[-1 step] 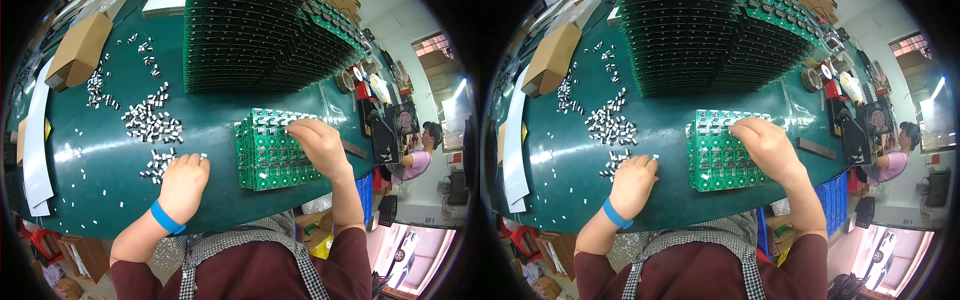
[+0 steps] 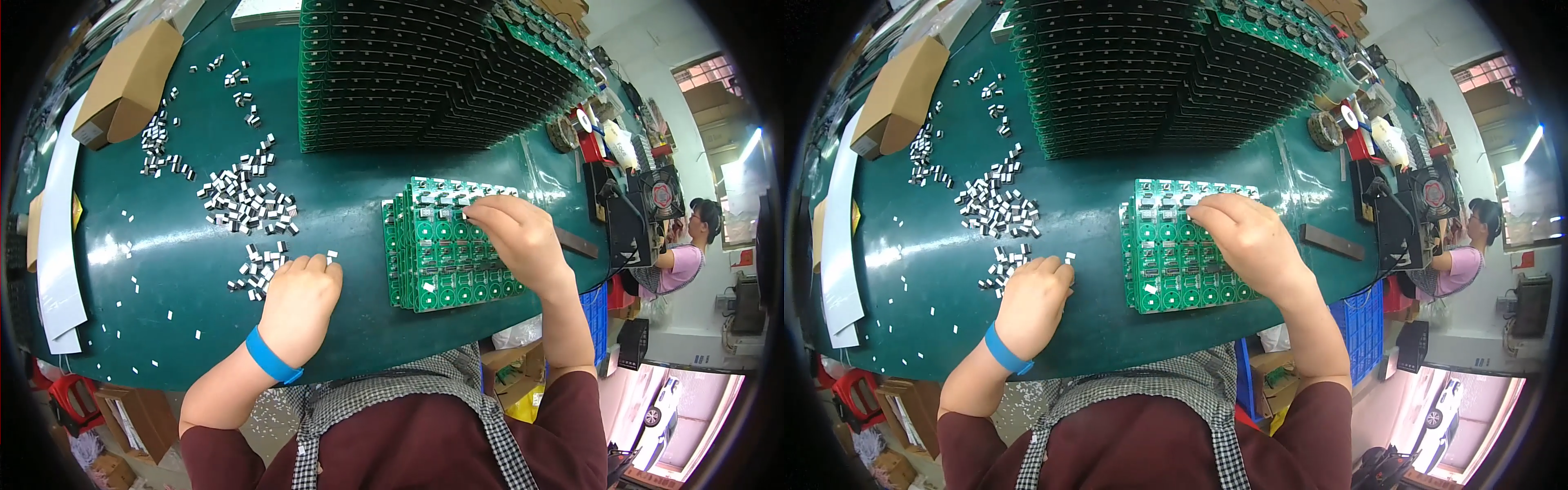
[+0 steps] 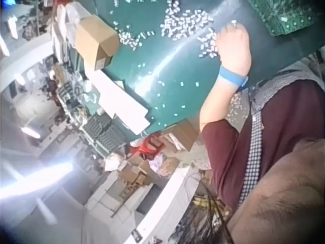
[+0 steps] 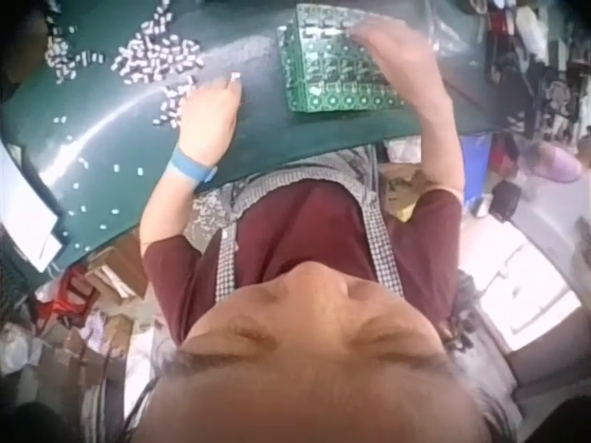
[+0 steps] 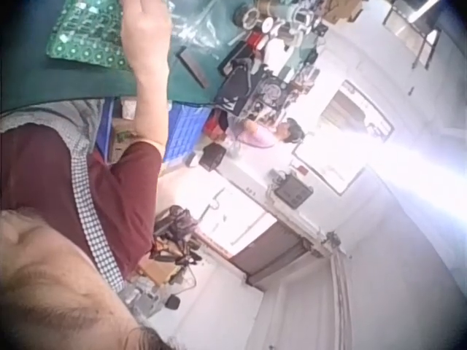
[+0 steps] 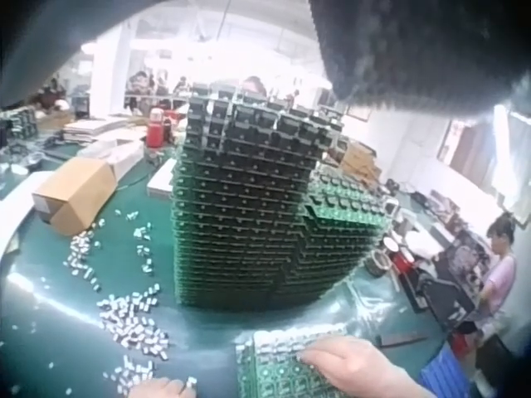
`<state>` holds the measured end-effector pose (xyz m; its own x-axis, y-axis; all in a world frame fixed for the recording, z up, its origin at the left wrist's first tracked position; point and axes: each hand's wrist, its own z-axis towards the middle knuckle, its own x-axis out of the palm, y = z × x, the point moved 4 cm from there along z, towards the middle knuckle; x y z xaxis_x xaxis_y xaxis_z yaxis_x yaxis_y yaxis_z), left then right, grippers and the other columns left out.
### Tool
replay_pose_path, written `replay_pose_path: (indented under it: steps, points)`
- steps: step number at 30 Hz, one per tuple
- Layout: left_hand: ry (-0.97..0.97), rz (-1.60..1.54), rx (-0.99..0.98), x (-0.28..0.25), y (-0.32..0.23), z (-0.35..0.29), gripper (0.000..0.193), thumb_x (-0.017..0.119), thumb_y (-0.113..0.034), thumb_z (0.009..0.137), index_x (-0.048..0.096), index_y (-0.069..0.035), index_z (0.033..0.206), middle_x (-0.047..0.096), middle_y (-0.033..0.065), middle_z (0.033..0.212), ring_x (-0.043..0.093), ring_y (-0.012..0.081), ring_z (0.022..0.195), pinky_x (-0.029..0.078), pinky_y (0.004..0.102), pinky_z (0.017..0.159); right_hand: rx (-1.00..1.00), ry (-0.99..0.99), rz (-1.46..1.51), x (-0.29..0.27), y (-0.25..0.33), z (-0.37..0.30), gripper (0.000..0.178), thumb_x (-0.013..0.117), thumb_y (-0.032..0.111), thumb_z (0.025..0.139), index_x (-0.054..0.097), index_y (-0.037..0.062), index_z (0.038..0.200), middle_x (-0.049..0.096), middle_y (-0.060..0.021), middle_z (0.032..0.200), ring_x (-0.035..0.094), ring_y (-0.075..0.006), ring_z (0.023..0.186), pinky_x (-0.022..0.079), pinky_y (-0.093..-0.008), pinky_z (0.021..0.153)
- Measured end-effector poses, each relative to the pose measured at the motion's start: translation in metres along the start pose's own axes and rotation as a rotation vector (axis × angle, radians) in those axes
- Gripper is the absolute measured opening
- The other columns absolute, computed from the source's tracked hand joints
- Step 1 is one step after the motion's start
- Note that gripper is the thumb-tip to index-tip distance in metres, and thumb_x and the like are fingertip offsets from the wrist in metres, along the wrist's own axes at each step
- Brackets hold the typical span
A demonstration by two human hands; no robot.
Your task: The person attaches small components onto circuit boards by hand and stacks the assembled circuit boards on the workbench.
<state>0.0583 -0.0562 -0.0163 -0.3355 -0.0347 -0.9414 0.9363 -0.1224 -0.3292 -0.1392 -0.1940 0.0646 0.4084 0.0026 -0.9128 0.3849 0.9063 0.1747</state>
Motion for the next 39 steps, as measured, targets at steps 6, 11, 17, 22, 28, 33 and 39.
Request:
replay_pose_path:
  steps: [6,11,17,22,28,33,39]
  points:
    - [0.045,-0.147,-0.011,-0.001,0.001,0.0,0.017,0.055,0.007,0.072,0.055,-0.001,0.087,0.055,0.0138,0.083,0.056,0.0324,0.079,0.046,0.0413,0.07,-0.019,0.029,-0.058,0.004,0.006,0.003,0.017,0.066,-0.002,0.074,0.065,0.0023,0.091,0.065,-0.0096,0.087,0.065,-0.0268,0.077,0.054,-0.0347,0.065]
    - [-0.056,-0.257,-0.006,-0.003,0.003,0.001,0.02,0.053,0.009,0.073,0.056,0.0,0.09,0.055,0.0156,0.083,0.055,0.0341,0.08,0.046,0.0422,0.072,-0.044,0.038,-0.099,0.006,0.01,0.003,0.018,0.065,-0.003,0.073,0.066,0.0024,0.091,0.065,-0.0087,0.086,0.065,-0.0262,0.076,0.054,-0.0339,0.064]
    - [0.088,-0.216,0.009,-0.006,0.006,0.0,0.02,0.056,0.008,0.072,0.056,-0.001,0.09,0.054,0.0158,0.082,0.054,0.0348,0.082,0.046,0.0417,0.075,0.061,-0.015,-0.054,0.014,0.008,-0.006,0.024,0.067,-0.004,0.072,0.067,0.0034,0.095,0.065,-0.008,0.086,0.065,-0.0248,0.075,0.053,-0.0333,0.063]
    - [0.071,-0.259,0.042,-0.015,0.011,0.006,0.028,0.06,0.013,0.07,0.058,0.001,0.095,0.059,0.014,0.083,0.061,0.0293,0.083,0.05,0.0371,0.075,0.109,-0.103,-0.164,0.007,0.02,-0.006,0.032,0.069,0.002,0.073,0.066,0.0049,0.104,0.064,-0.007,0.091,0.064,-0.0225,0.075,0.053,-0.0321,0.063]
    - [-0.174,-1.449,-0.274,-0.031,-0.012,0.001,0.038,0.061,0.012,0.08,0.057,0.003,0.117,0.065,0.0116,0.099,0.066,0.0176,0.093,0.056,0.0289,0.082,0.359,-0.019,0.729,0.008,0.082,-0.009,0.033,0.075,0.001,0.074,0.066,0.0027,0.105,0.065,-0.0104,0.093,0.066,-0.018,0.078,0.054,-0.0282,0.067]
    - [-0.412,-1.295,-0.106,-0.026,-0.035,-0.005,0.039,0.064,0.01,0.08,0.059,0.001,0.117,0.065,0.0147,0.103,0.067,0.0206,0.096,0.057,0.0305,0.082,0.364,-0.137,0.792,0.024,0.083,-0.015,0.026,0.075,-0.003,0.072,0.065,-0.0003,0.095,0.065,-0.0118,0.095,0.065,-0.0164,0.08,0.055,-0.0266,0.069]
    - [-0.513,-1.167,-0.09,-0.032,-0.041,-0.003,0.025,0.069,0.008,0.076,0.064,0.0,0.1,0.065,0.0118,0.091,0.066,0.0182,0.081,0.057,0.0288,0.071,0.246,-0.108,0.705,0.019,0.077,-0.013,0.023,0.077,-0.003,0.07,0.067,0.0009,0.089,0.066,-0.0115,0.087,0.065,-0.019,0.079,0.054,-0.0264,0.064]
